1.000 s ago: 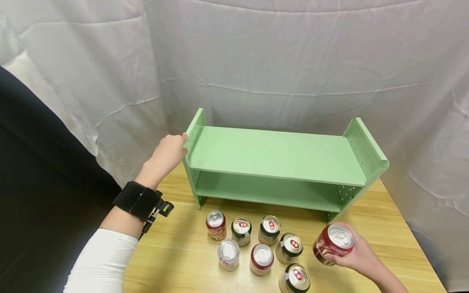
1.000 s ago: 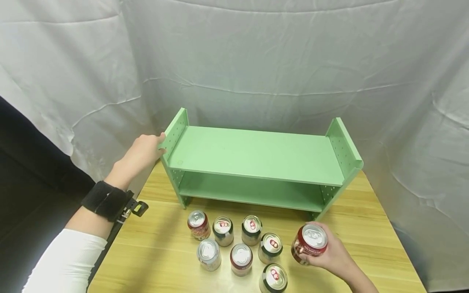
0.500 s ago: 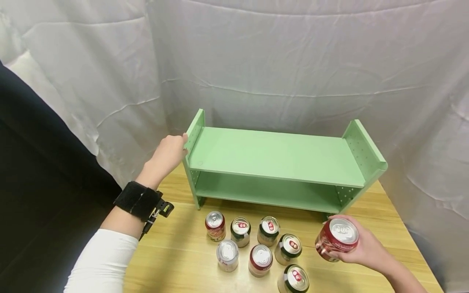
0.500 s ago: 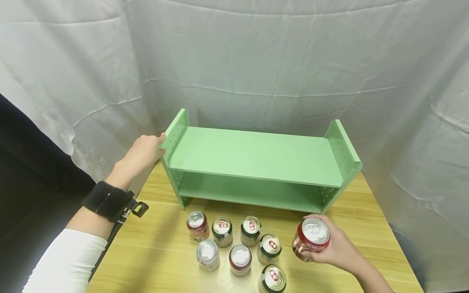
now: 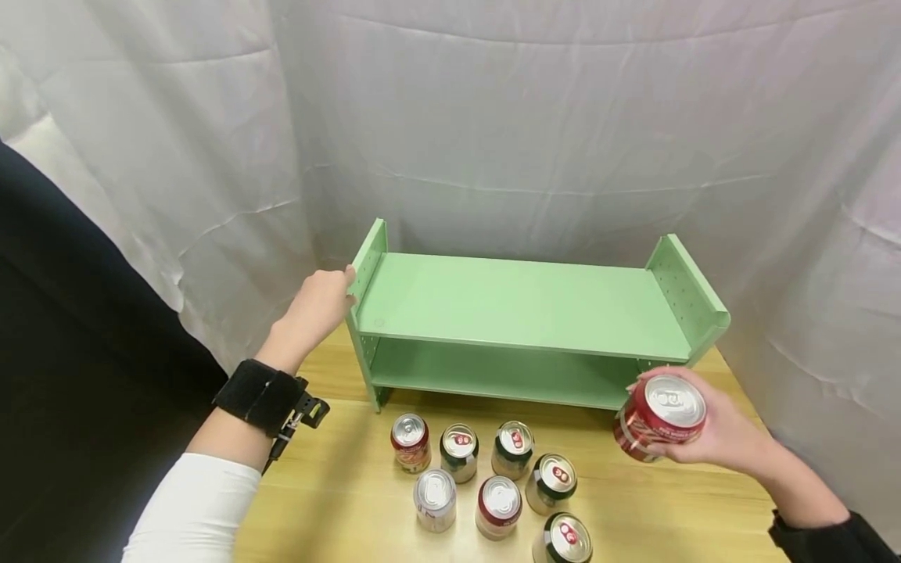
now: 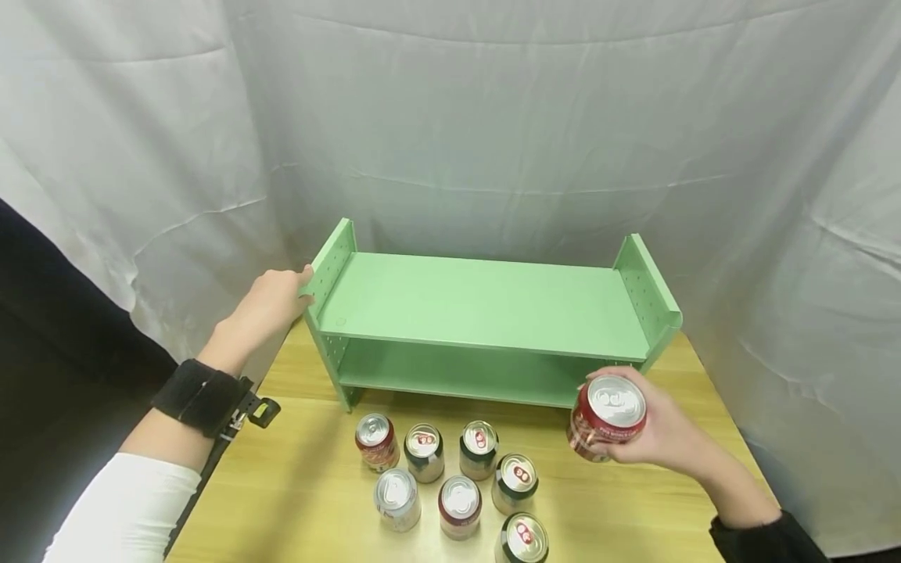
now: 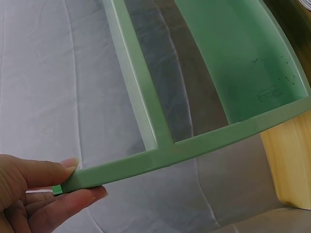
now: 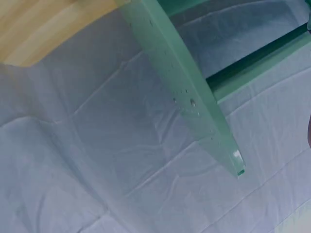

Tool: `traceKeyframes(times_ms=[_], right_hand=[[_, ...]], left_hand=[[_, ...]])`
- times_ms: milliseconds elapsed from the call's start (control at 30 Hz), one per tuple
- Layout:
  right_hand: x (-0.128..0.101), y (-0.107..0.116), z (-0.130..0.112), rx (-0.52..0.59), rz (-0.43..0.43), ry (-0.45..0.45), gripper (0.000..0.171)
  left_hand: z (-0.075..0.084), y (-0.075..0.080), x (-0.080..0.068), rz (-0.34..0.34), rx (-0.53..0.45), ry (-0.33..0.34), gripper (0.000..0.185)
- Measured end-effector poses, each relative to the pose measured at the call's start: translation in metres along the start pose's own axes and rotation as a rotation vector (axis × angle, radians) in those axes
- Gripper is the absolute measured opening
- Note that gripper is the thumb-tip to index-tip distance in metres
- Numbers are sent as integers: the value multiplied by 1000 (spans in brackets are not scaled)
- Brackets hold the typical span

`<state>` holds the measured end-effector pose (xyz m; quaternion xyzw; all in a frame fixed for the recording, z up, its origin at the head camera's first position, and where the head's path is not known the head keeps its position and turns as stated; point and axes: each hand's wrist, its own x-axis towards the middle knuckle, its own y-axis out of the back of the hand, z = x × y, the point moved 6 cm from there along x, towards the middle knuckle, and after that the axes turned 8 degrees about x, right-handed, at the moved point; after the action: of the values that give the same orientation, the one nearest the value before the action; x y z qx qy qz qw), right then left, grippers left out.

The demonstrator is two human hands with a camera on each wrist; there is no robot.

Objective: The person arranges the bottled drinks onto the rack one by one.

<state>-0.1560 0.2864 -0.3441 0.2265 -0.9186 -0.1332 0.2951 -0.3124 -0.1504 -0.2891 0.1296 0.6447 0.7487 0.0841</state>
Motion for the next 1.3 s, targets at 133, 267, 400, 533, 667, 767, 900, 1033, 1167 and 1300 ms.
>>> traceKeyframes(times_ms=[133,267,400,533,667,767,900,1033,1167,1300], right_hand=[[13,13,-6,-13,1,13,79],[20,18,-6,-66,4,-59,77],[28,21,-8,-122,10,-48,78],[40,28,-9,-172,21,-73,77],[52,40,-8,-185,47,-120,75],[58,49,-4,-216,96,-169,74],[59,57,7,-198,140,-241,72],[58,62,16,-175,141,-283,69],[64,69,23,-178,126,-293,68],[73,76,30,-204,136,-318,68]], left_hand=[[1,5,-1,-6,4,5,54],[0,5,-4,-9,18,6,54],[-2,6,-5,-10,34,6,55],[-5,6,-7,-24,27,20,56],[-6,4,-6,-30,16,22,56],[-5,5,-4,-10,31,12,55],[-1,4,-2,14,48,-14,55],[3,1,1,12,45,-37,55],[4,0,3,24,66,-48,55],[5,0,5,49,93,-69,53]])
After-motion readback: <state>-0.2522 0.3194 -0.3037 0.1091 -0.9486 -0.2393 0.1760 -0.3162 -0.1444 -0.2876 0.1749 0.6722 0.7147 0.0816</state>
